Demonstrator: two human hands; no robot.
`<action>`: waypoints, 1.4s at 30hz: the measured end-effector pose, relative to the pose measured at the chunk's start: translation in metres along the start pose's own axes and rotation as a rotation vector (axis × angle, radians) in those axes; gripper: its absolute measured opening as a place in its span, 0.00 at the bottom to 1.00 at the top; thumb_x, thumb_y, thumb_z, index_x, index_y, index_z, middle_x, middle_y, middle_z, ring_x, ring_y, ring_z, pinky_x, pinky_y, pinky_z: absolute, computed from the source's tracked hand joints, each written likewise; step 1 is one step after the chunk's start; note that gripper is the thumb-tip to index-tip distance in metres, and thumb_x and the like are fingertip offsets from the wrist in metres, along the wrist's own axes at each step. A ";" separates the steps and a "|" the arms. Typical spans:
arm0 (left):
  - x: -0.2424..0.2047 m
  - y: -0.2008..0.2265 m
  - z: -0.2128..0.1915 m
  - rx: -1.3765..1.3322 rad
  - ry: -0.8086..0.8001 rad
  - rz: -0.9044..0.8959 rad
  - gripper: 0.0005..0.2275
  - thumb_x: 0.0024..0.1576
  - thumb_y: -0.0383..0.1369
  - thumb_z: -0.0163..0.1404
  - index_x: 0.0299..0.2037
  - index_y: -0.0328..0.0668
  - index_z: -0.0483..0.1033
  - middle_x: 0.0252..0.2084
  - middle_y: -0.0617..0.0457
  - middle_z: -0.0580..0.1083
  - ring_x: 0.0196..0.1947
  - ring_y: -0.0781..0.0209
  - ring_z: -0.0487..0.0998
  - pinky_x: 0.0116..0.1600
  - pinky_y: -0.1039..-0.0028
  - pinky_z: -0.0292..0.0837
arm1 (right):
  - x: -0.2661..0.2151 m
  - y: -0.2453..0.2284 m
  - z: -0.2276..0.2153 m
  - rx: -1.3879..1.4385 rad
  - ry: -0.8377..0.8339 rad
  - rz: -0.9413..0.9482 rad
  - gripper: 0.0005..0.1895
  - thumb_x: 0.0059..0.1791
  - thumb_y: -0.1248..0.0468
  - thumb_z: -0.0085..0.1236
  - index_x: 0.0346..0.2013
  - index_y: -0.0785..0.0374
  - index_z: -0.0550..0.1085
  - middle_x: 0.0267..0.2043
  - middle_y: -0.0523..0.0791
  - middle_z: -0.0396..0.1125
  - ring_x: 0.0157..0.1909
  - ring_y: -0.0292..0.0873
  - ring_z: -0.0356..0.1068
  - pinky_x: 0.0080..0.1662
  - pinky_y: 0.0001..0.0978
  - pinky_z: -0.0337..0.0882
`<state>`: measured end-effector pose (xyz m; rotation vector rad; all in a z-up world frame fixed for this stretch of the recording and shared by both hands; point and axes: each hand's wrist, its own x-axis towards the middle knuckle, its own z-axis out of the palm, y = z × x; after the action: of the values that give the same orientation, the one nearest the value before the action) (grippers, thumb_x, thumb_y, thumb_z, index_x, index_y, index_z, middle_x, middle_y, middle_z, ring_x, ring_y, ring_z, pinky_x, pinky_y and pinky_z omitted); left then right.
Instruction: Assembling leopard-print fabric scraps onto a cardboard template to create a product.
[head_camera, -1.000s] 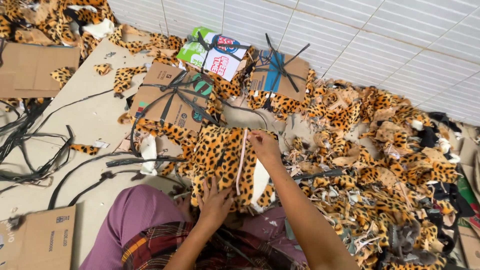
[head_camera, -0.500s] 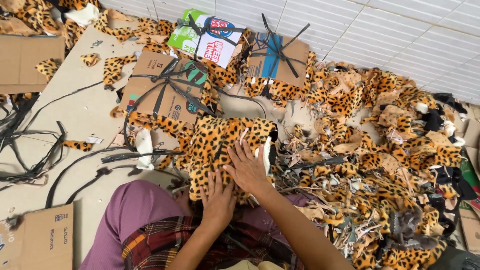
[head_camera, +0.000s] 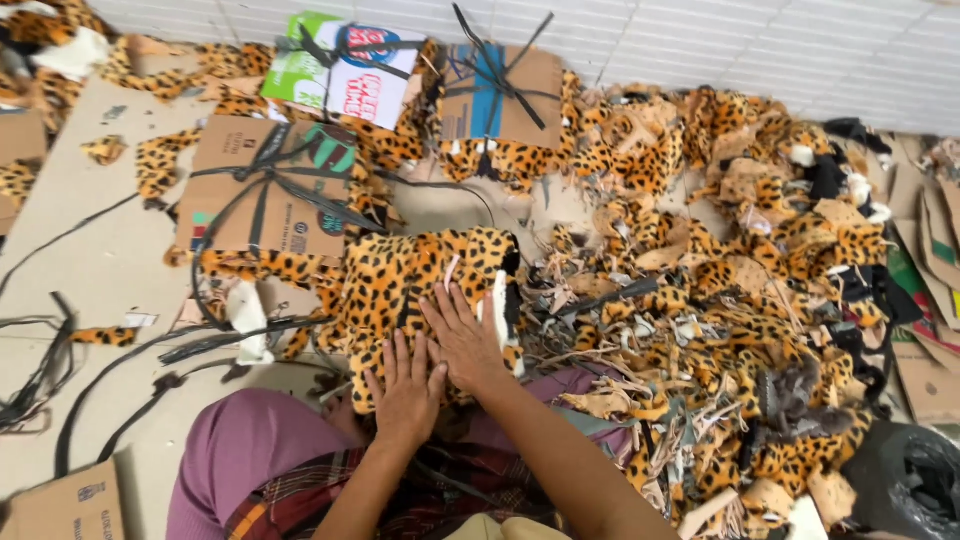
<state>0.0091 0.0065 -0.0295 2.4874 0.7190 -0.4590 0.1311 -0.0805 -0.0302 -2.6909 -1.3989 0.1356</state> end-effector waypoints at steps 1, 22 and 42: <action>0.002 -0.003 0.007 0.002 -0.015 0.006 0.35 0.61 0.60 0.18 0.77 0.58 0.33 0.80 0.53 0.28 0.78 0.52 0.22 0.72 0.43 0.17 | -0.003 0.000 0.002 0.003 -0.009 0.013 0.34 0.56 0.46 0.27 0.76 0.53 0.44 0.81 0.46 0.28 0.79 0.50 0.20 0.66 0.69 0.16; -0.020 0.089 0.060 -0.071 0.516 0.445 0.28 0.68 0.48 0.33 0.77 0.48 0.47 0.78 0.47 0.47 0.77 0.48 0.42 0.73 0.45 0.26 | -0.092 0.129 -0.039 0.127 0.449 -0.023 0.02 0.48 0.58 0.60 0.31 0.43 0.79 0.40 0.32 0.73 0.49 0.40 0.73 0.52 0.39 0.72; -0.026 0.096 0.003 -0.374 0.214 0.376 0.12 0.67 0.43 0.39 0.48 0.58 0.78 0.73 0.59 0.60 0.78 0.48 0.40 0.74 0.41 0.28 | -0.094 0.084 -0.166 0.611 -0.366 0.224 0.11 0.45 0.56 0.61 0.40 0.54 0.82 0.38 0.48 0.79 0.48 0.53 0.77 0.55 0.51 0.70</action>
<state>0.0429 -0.0761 0.0152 2.2561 0.3562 0.0769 0.1666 -0.2140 0.1255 -2.3451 -0.9040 0.9451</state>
